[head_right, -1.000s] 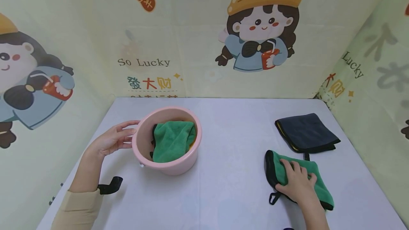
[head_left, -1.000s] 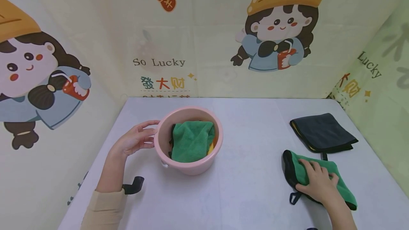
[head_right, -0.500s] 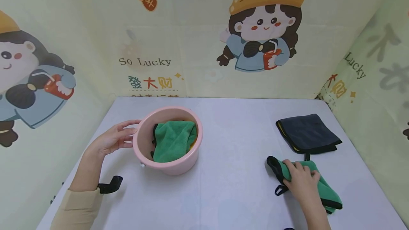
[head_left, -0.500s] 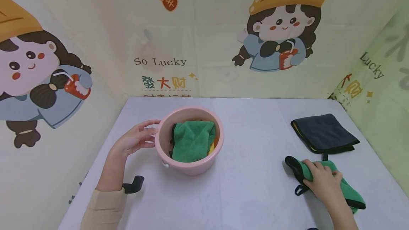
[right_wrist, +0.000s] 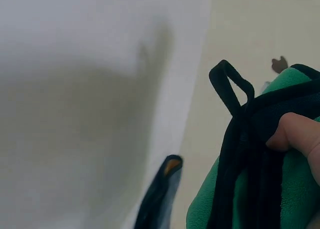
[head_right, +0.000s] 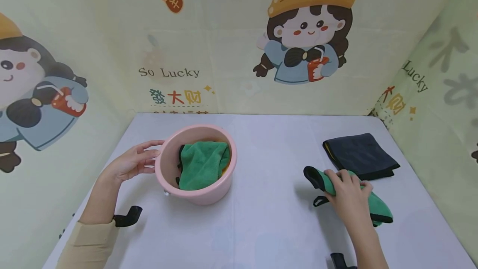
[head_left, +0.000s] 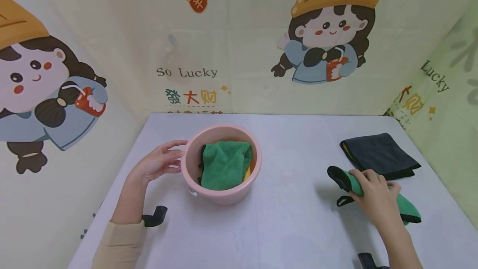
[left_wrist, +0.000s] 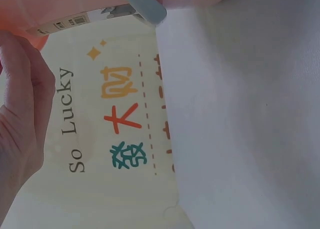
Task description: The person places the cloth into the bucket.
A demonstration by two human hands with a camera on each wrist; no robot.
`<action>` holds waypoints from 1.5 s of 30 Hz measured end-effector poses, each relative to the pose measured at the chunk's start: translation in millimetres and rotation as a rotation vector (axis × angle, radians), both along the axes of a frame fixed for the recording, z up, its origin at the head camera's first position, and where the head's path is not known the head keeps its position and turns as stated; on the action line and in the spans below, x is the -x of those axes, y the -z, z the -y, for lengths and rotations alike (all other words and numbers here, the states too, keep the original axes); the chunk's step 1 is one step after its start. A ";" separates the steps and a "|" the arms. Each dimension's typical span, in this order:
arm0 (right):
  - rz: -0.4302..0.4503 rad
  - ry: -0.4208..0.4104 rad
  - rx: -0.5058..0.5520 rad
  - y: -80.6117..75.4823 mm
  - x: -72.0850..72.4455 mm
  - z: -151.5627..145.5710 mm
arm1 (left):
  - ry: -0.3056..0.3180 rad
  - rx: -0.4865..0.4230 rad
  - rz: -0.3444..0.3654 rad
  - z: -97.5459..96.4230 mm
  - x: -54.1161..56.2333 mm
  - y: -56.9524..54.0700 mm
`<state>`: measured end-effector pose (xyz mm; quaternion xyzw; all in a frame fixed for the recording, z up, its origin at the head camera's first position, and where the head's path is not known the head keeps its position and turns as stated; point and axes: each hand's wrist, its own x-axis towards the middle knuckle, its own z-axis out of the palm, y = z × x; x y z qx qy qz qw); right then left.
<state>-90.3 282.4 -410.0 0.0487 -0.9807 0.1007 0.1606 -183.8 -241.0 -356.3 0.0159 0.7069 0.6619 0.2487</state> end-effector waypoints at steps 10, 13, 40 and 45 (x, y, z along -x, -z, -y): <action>-0.136 -0.126 -0.001 -26.6 27.0 28.3 | 0.014 0.006 -0.001 0.2 0.1 -1.1; -0.174 -0.167 -0.012 -34.2 35.8 37.9 | 0.017 0.001 -0.001 0.5 0.5 -0.5; -0.343 -0.503 -0.074 -89.7 81.0 159.9 | 0.022 0.014 -0.005 0.0 1.3 0.9; -0.324 -0.560 -0.094 -95.4 84.1 181.2 | 0.020 0.013 -0.002 0.3 1.3 0.6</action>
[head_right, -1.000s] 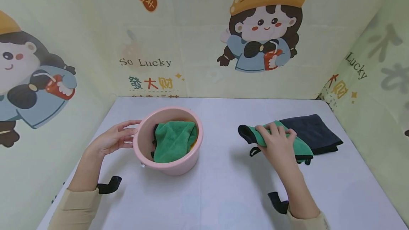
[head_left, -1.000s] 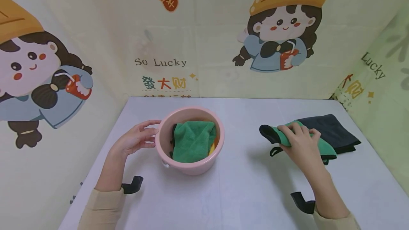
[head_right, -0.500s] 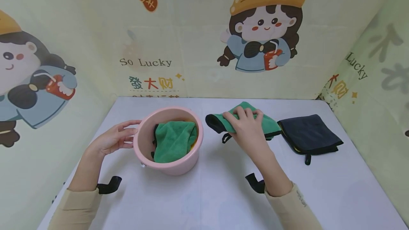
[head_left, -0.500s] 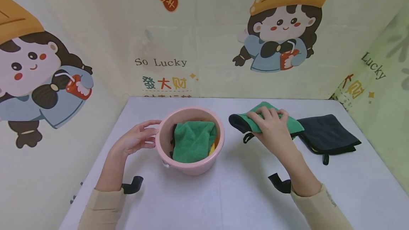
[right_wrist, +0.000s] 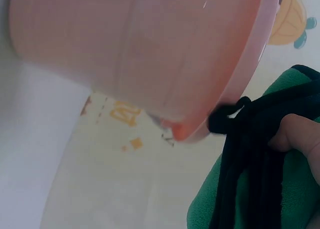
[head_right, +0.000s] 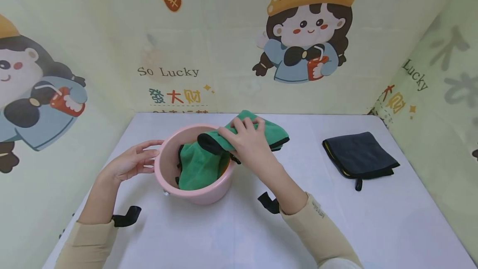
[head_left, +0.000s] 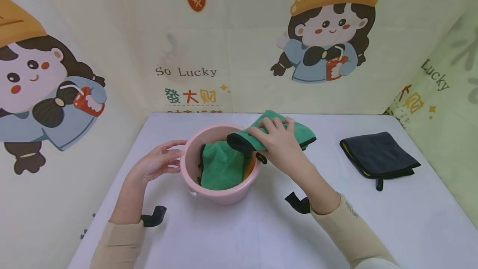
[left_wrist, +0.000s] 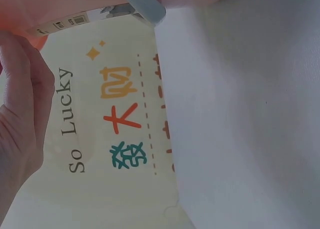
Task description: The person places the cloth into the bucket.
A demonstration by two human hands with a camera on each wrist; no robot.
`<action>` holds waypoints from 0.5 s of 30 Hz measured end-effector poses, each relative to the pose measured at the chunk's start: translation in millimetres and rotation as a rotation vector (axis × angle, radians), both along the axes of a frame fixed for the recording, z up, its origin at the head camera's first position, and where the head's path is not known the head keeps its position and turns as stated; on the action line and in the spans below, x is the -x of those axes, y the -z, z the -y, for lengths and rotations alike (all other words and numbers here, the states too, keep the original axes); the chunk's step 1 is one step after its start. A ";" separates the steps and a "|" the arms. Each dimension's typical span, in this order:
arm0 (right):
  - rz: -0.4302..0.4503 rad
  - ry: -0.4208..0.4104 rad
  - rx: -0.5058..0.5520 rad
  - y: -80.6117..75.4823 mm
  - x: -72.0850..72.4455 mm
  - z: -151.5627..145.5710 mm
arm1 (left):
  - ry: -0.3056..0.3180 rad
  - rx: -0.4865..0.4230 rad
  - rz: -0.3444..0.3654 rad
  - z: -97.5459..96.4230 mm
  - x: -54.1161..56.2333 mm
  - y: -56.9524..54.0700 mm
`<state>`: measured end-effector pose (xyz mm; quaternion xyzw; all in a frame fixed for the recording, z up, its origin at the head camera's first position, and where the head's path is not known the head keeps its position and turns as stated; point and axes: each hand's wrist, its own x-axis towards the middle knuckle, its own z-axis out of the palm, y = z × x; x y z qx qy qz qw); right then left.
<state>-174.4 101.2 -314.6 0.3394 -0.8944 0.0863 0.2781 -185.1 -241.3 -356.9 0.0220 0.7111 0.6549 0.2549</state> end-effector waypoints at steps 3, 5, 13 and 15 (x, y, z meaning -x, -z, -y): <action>0.009 -0.021 -0.035 -3.0 1.3 12.4 | -0.005 -0.007 0.003 0.6 -0.4 -0.7; 0.017 -0.035 -0.063 -3.4 2.1 20.6 | -0.006 -0.010 0.005 0.6 -0.6 -0.9; 0.040 -0.121 -0.134 6.1 3.8 50.8 | -0.006 -0.011 0.004 0.8 0.8 1.0; 0.047 -0.131 -0.151 8.4 4.0 57.2 | -0.012 -0.007 0.006 0.9 0.6 1.2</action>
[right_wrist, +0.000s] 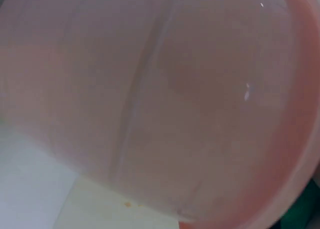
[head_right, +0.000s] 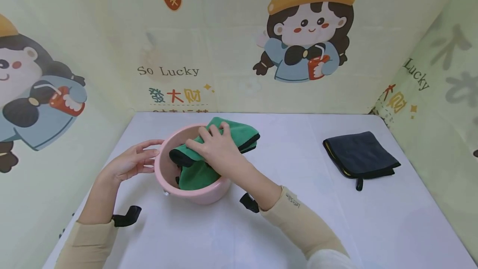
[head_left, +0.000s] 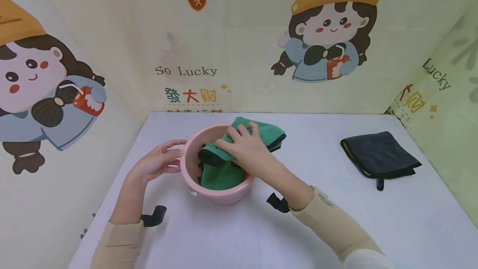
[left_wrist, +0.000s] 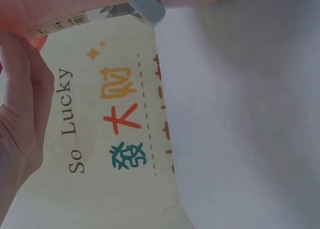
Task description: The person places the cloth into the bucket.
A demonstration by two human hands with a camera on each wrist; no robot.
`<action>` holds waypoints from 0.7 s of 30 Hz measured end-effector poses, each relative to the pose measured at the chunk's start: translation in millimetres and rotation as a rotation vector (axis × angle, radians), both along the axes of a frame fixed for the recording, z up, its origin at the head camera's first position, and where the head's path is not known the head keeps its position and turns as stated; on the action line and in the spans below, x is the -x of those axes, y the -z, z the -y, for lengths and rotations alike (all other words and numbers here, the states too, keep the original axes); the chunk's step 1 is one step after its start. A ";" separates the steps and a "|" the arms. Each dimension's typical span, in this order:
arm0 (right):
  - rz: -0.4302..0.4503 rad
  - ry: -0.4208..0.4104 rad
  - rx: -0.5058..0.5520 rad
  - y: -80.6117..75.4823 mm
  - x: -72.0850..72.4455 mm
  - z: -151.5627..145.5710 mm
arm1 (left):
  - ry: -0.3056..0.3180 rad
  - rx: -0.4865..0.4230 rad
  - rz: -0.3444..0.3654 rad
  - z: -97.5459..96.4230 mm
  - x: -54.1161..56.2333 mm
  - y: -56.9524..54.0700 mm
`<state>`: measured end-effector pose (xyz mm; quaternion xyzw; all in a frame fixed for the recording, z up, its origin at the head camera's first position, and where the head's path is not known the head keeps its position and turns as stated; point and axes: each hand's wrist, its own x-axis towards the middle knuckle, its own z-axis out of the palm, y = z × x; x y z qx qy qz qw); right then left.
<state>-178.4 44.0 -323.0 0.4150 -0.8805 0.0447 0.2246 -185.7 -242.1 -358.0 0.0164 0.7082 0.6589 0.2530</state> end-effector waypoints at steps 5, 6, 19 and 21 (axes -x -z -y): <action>0.025 -0.013 -0.051 3.0 0.2 13.5 | -0.017 0.012 0.013 -0.1 0.1 0.1; 0.037 -0.016 -0.063 3.5 0.1 15.9 | -0.022 0.016 0.015 -0.2 0.3 0.1; 0.119 -0.051 -0.254 20.0 2.5 38.3 | -0.022 0.053 0.005 -1.7 1.4 2.3; 0.118 -0.058 -0.256 22.0 3.4 39.8 | -0.024 0.059 0.002 -1.8 1.3 2.7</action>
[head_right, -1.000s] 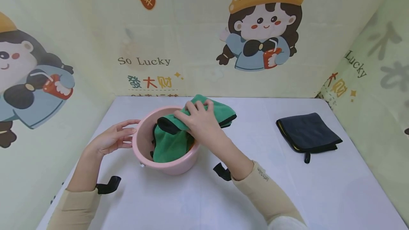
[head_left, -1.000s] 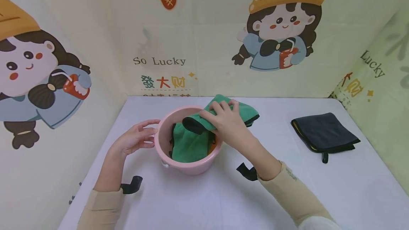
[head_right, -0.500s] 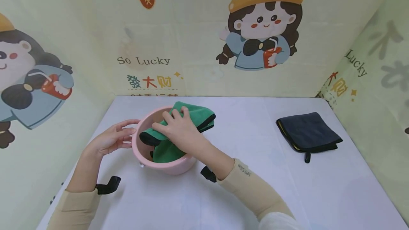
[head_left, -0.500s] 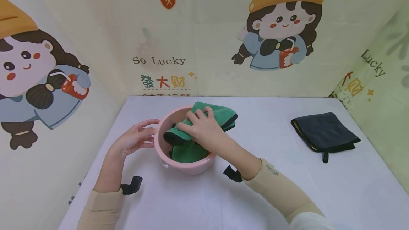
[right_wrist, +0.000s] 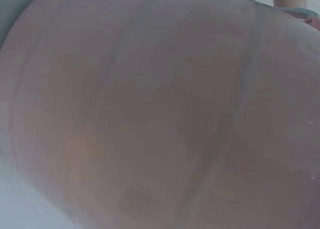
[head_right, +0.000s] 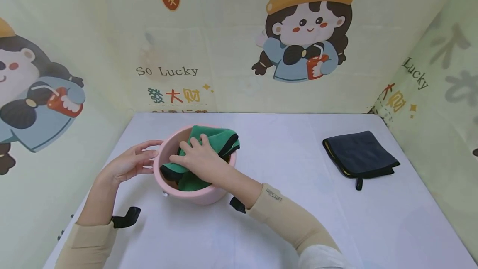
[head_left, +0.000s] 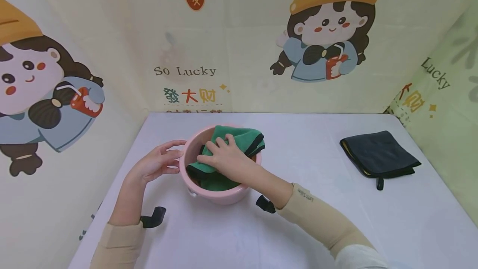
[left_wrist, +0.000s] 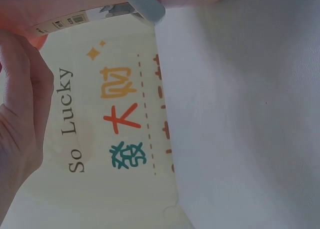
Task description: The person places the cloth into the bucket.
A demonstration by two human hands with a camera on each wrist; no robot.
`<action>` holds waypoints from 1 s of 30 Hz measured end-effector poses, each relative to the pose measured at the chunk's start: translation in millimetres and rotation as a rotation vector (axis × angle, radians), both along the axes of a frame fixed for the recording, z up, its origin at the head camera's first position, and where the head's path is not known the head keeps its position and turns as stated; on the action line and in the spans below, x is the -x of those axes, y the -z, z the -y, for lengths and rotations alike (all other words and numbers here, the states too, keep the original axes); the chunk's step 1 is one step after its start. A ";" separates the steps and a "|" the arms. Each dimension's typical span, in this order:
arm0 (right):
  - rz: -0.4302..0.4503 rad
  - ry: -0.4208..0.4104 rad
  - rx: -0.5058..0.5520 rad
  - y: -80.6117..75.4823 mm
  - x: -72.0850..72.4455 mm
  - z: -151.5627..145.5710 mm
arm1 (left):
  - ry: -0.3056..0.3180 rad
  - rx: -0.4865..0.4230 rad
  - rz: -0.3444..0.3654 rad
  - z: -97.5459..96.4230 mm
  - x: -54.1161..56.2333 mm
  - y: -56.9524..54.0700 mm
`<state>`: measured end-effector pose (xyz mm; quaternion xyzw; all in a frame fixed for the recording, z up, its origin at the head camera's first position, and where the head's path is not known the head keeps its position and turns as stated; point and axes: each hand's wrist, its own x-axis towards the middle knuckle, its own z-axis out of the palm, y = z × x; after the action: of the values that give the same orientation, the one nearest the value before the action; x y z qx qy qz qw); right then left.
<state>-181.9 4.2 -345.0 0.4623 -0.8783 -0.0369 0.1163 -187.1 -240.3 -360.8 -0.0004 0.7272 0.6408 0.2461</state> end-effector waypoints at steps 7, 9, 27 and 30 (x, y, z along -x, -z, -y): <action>0.070 -0.041 0.002 4.8 3.4 3.8 | 0.000 0.000 -0.009 -0.5 -1.0 -0.1; 0.105 -0.051 0.000 5.6 4.0 4.7 | 0.004 -0.002 -0.009 -0.7 -1.2 -0.4; 0.359 -0.065 -0.097 11.3 11.6 9.4 | 0.004 -0.010 -0.006 -1.2 -0.9 -1.1; 0.398 -0.053 -0.134 12.1 11.6 9.9 | 0.006 -0.019 -0.004 -1.5 -0.7 -0.9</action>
<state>-193.4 -5.7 -357.2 0.4901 -0.8670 0.0001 -0.0895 -186.3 -238.8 -359.9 0.0054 0.7216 0.6469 0.2467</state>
